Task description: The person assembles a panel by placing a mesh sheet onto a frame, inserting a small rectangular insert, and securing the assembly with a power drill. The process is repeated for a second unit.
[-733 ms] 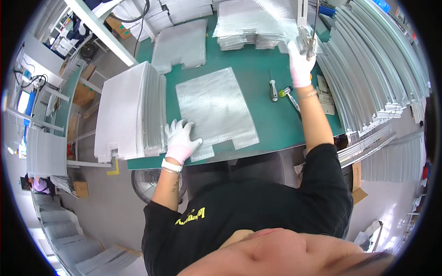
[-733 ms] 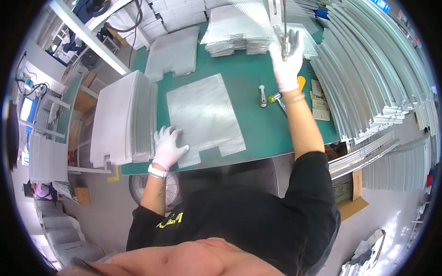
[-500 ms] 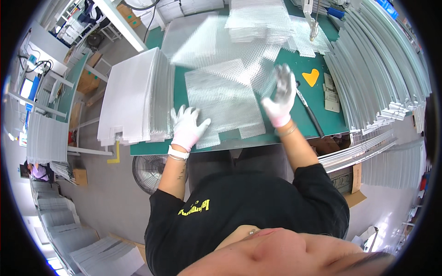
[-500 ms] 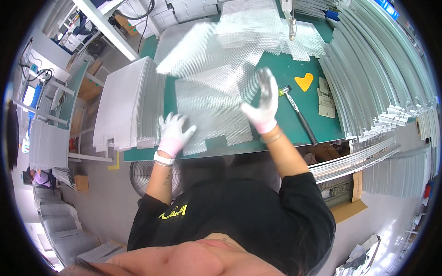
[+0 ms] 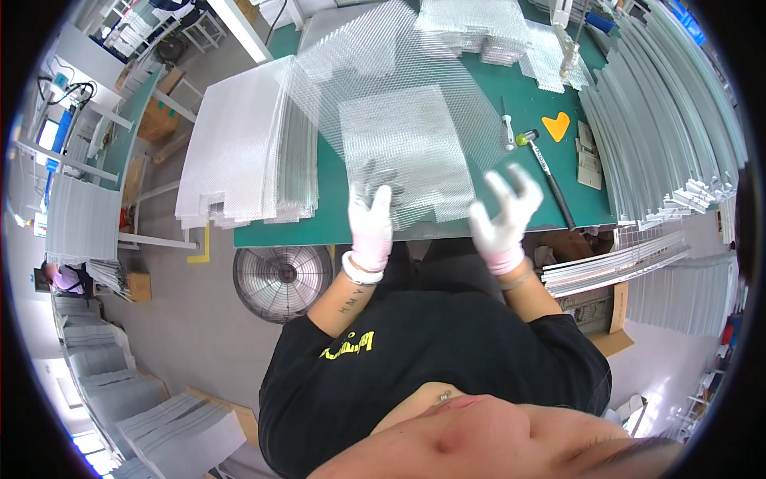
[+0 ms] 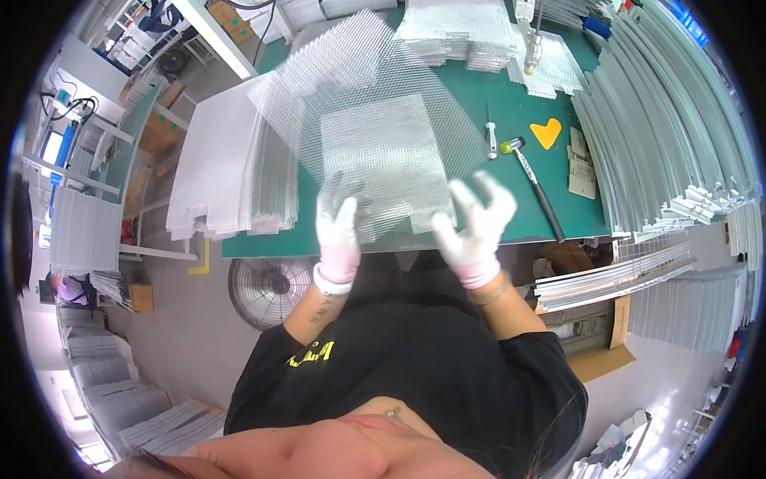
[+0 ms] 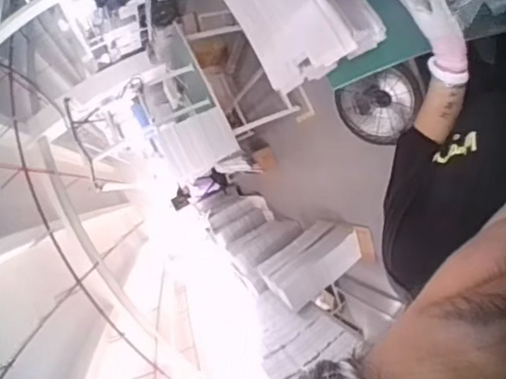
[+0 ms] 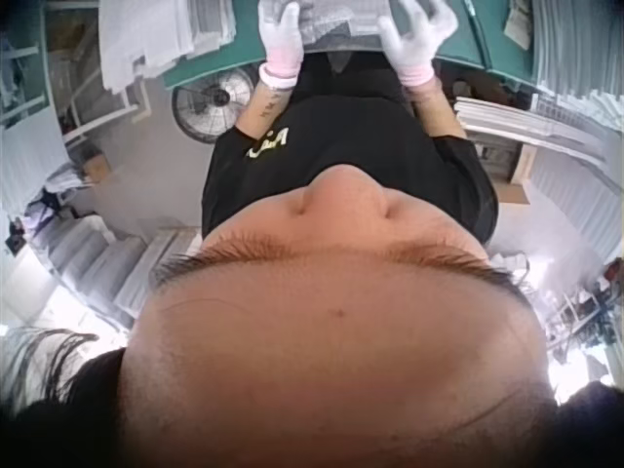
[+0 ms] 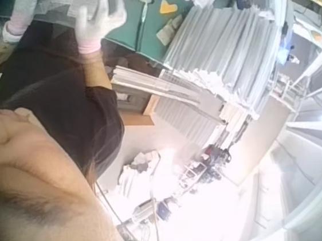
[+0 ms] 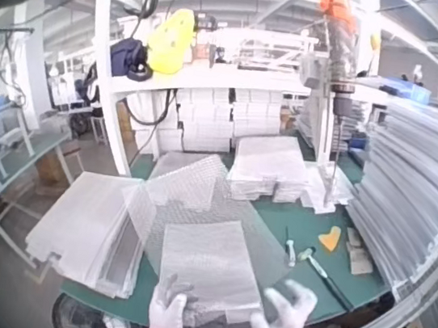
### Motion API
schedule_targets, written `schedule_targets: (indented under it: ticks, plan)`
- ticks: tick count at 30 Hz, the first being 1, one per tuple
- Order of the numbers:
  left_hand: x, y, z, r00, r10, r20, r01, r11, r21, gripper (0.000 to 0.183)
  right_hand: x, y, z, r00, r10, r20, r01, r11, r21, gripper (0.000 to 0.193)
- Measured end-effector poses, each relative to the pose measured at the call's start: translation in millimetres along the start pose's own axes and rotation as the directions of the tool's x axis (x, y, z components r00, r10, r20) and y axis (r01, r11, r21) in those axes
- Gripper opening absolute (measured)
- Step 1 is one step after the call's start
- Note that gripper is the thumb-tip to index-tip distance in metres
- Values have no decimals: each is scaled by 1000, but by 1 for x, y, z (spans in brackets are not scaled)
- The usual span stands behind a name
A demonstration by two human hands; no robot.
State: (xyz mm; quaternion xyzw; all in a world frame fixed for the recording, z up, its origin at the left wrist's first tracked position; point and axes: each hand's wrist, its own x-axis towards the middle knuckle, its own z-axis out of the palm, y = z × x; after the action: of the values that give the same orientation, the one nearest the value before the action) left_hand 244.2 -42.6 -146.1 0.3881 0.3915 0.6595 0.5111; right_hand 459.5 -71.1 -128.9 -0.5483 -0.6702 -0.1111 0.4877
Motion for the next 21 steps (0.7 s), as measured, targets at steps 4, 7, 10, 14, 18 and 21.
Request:
schedule_targets:
  ticks: [4,7,10,14,18,21]
  plan:
    - [-1,12,-39,999,33,39,-35,998,49,68,40,19,-28,863,346,369,-428,887,170,85]
    - [9,9,-45,937,325,129,-335,728,598,72,30,22,-12,742,360,565,-524,838,154,89]
    - [15,15,-50,942,203,267,-315,257,914,83,22,22,8,734,354,579,-459,887,39,83]
    - [22,6,-50,985,-35,171,-166,113,980,87,8,24,23,742,359,566,-433,901,-3,74]
    - [26,-2,-53,980,-99,172,-170,22,985,86,-7,25,25,744,356,565,-410,912,-34,68]
    - [26,-8,-54,979,-105,176,-177,-3,984,86,-23,32,32,819,264,509,-284,958,-39,63]
